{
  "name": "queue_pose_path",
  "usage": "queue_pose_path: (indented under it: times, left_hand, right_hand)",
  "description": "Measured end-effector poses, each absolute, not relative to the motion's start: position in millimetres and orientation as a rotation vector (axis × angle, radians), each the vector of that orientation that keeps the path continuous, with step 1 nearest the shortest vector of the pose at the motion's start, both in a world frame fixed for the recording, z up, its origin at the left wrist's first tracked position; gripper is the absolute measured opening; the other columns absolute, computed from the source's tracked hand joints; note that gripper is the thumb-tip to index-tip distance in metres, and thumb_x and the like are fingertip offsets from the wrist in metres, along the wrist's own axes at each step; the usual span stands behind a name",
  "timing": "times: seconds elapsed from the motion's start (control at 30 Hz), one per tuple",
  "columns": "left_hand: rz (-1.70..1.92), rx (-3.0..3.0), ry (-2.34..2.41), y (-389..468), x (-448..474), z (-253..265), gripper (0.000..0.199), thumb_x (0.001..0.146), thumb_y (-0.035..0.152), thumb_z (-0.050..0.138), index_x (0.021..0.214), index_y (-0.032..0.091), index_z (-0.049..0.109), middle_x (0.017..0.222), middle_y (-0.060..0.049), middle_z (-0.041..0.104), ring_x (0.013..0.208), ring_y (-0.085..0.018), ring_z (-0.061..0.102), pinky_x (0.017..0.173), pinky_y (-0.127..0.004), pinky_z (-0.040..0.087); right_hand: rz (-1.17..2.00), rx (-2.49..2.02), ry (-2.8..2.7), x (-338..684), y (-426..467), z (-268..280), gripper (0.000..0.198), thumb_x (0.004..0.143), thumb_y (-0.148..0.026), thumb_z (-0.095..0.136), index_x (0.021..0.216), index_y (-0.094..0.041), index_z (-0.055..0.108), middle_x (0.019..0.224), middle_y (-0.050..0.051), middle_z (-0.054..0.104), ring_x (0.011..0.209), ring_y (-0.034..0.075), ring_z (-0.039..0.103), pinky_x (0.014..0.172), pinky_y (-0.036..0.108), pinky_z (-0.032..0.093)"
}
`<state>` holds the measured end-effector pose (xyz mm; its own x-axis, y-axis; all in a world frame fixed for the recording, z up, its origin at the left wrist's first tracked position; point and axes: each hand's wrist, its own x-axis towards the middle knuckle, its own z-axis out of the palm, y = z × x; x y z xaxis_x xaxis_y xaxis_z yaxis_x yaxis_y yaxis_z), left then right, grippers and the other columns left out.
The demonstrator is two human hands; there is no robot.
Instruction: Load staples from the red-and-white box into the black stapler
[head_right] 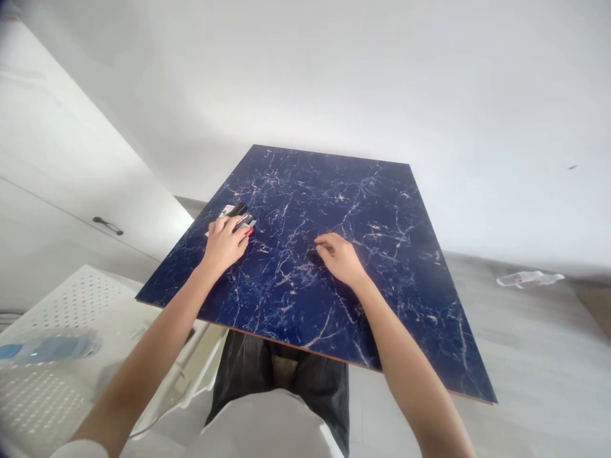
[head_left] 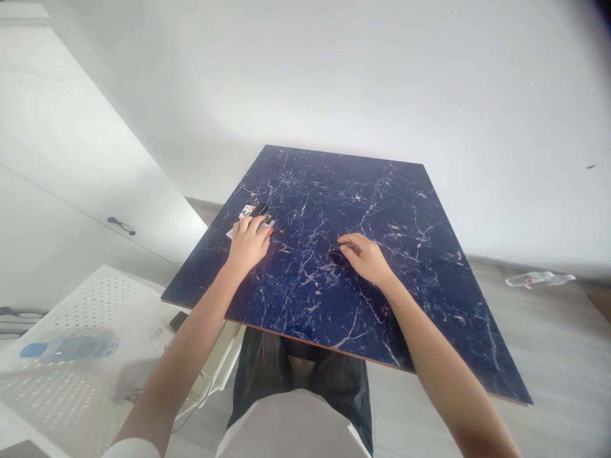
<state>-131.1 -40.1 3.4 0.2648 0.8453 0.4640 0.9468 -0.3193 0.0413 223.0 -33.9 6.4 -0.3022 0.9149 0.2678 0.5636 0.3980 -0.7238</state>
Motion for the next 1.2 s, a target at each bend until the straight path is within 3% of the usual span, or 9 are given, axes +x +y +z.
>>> queue_pose_path:
  times: [0.2, 0.4, 0.53, 0.63, 0.8, 0.9, 1.0, 1.2]
  left_hand:
    - [-0.61, -2.225, -1.787, -31, -139, 3, 0.023, 0.1, 0.027, 0.059, 0.113, 0.024, 0.078, 0.13, -0.011, 0.071, 0.142, -0.044, 0.041, 0.113, -0.062, 0.037]
    - [-0.722, -2.251, -1.707, -17, -97, 20, 0.027, 0.104, 0.032, 0.056, 0.116, 0.02, 0.077, 0.132, -0.012, 0.07, 0.142, -0.041, 0.042, 0.119, -0.06, 0.033]
    - [-0.834, -2.543, -1.422, -6, -23, 26, 0.027, 0.106, 0.028, 0.052, 0.119, 0.021, 0.075, 0.133, -0.01, 0.069, 0.131, -0.032, 0.054, 0.114, -0.052, 0.041]
    - [-0.905, -2.713, -1.321, -6, 25, 19, 0.028, 0.105, 0.025, 0.055, 0.127, 0.021, 0.071, 0.134, -0.01, 0.069, 0.129, -0.029, 0.056, 0.112, -0.049, 0.043]
    - [-0.717, -2.937, -1.332, -19, 37, 2, 0.056, 0.105, 0.035, 0.056, 0.157, 0.014, 0.046, 0.151, -0.016, 0.059, 0.141, -0.033, 0.051, 0.119, -0.051, 0.039]
    - [-0.522, -3.045, -1.273, -19, 20, 0, 0.048, 0.109, 0.04, 0.049, 0.149, 0.014, 0.057, 0.156, -0.017, 0.055, 0.148, -0.034, 0.047, 0.122, -0.053, 0.038]
    - [-0.444, -3.097, -1.184, -14, 10, 4, 0.038, 0.111, 0.037, 0.045, 0.135, 0.02, 0.069, 0.15, -0.012, 0.062, 0.143, -0.031, 0.053, 0.121, -0.051, 0.04]
    - [-0.421, -3.016, -1.189, -17, 12, 4, 0.036, 0.106, 0.031, 0.055, 0.138, 0.019, 0.066, 0.152, -0.013, 0.058, 0.142, -0.032, 0.051, 0.118, -0.051, 0.044]
  right_hand:
    - [0.637, -1.187, -2.037, 233, -33, -5, 0.019, 0.097, -0.028, 0.057, 0.107, -0.024, 0.073, 0.115, 0.009, 0.074, 0.092, 0.023, 0.075, 0.085, 0.042, 0.063]
    - [0.597, -1.173, -2.097, 224, -39, -6, 0.022, 0.099, -0.027, 0.055, 0.113, -0.023, 0.071, 0.116, 0.009, 0.072, 0.09, 0.023, 0.074, 0.085, 0.042, 0.063]
    - [0.469, -1.186, -2.136, 221, -40, -9, 0.034, 0.101, -0.028, 0.053, 0.132, -0.022, 0.064, 0.128, 0.012, 0.069, 0.114, 0.029, 0.07, 0.102, 0.049, 0.058]
    - [0.313, -1.217, -2.164, 225, -38, -10, 0.055, 0.098, -0.03, 0.055, 0.151, -0.018, 0.048, 0.143, 0.018, 0.061, 0.133, 0.035, 0.059, 0.114, 0.056, 0.049]
    - [0.24, -1.326, -2.256, 230, -39, -15, 0.085, 0.093, -0.032, 0.057, 0.167, -0.009, 0.021, 0.163, 0.025, 0.042, 0.152, 0.038, 0.04, 0.124, 0.058, 0.037]
    - [0.281, -1.387, -2.365, 228, -43, -17, 0.08, 0.095, -0.04, 0.058, 0.166, -0.015, 0.031, 0.165, 0.02, 0.043, 0.153, 0.04, 0.038, 0.123, 0.061, 0.036]
    - [0.292, -1.4, -2.451, 228, -45, -15, 0.076, 0.096, -0.05, 0.059, 0.162, -0.018, 0.041, 0.165, 0.016, 0.046, 0.155, 0.043, 0.033, 0.124, 0.064, 0.033]
    - [0.326, -1.391, -2.489, 233, -44, -10, 0.073, 0.099, -0.055, 0.057, 0.161, -0.019, 0.045, 0.166, 0.014, 0.044, 0.156, 0.042, 0.034, 0.125, 0.061, 0.034]
